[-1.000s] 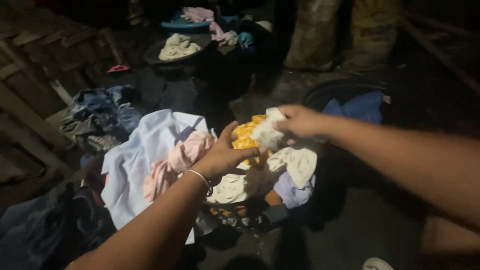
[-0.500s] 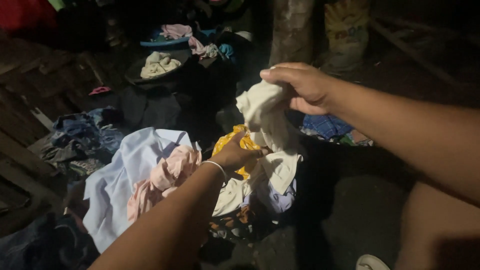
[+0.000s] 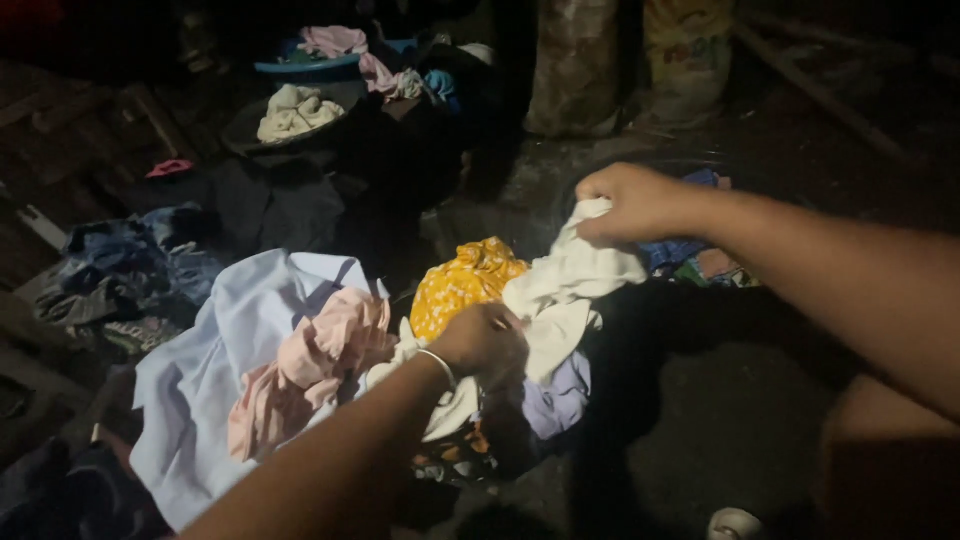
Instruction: The person sorts a pile of mixed clothing items by hand, picking up each piece, briefly unfolding or inspecting it, and placing it into a black plastic basket. The items include shirts, shorts, and patterned garments in various colors.
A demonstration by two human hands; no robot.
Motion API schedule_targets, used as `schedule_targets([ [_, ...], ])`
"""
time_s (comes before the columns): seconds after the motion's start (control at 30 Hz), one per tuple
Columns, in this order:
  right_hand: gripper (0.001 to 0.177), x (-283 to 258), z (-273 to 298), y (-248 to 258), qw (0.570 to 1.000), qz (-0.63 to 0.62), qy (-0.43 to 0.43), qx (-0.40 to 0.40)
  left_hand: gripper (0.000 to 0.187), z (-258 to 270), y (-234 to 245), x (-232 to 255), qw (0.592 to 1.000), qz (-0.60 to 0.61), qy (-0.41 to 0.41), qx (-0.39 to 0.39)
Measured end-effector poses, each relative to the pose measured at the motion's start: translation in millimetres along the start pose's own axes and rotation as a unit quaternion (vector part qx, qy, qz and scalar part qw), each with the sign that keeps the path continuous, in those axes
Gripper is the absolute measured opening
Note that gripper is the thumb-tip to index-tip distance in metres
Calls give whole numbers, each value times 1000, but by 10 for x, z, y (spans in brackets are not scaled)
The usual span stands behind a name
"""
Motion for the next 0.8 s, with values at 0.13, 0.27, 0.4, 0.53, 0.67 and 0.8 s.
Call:
schedule_targets([
  [0.13,35,-87,-45,65,998,-60,-9,31,23,-43,676,140,975,209,50,60],
  [0.27,49,-306,45,160,974,-206,-85,26,18,149,1049,501,935,308,136,114],
  [0.4,51,-758,60,-10,960,-277,-39,-13,19,277,890,812,925,350,132,63],
  [0.53,62,-1075,135,-311,912,-386,-6,-140,27,295,842,983,873,470,121,36],
  [0.67,58,-989,69,-254,906,-410,-16,-103,31,196,898,1041,860,504,68,-32],
  [0.8,59,-693,-119,-164,973,-222,55,-8,24,-20,1005,999,861,508,35,-5],
])
Point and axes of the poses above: each hand's wrist, its own z-axis away from the middle knuckle, its own y-axis out of the back of the hand, x = y × z, the point moved 7 cm from there along -z, towards the middle knuckle, and after that the axes turned 13 degrees about x, right-handed, at the moved point
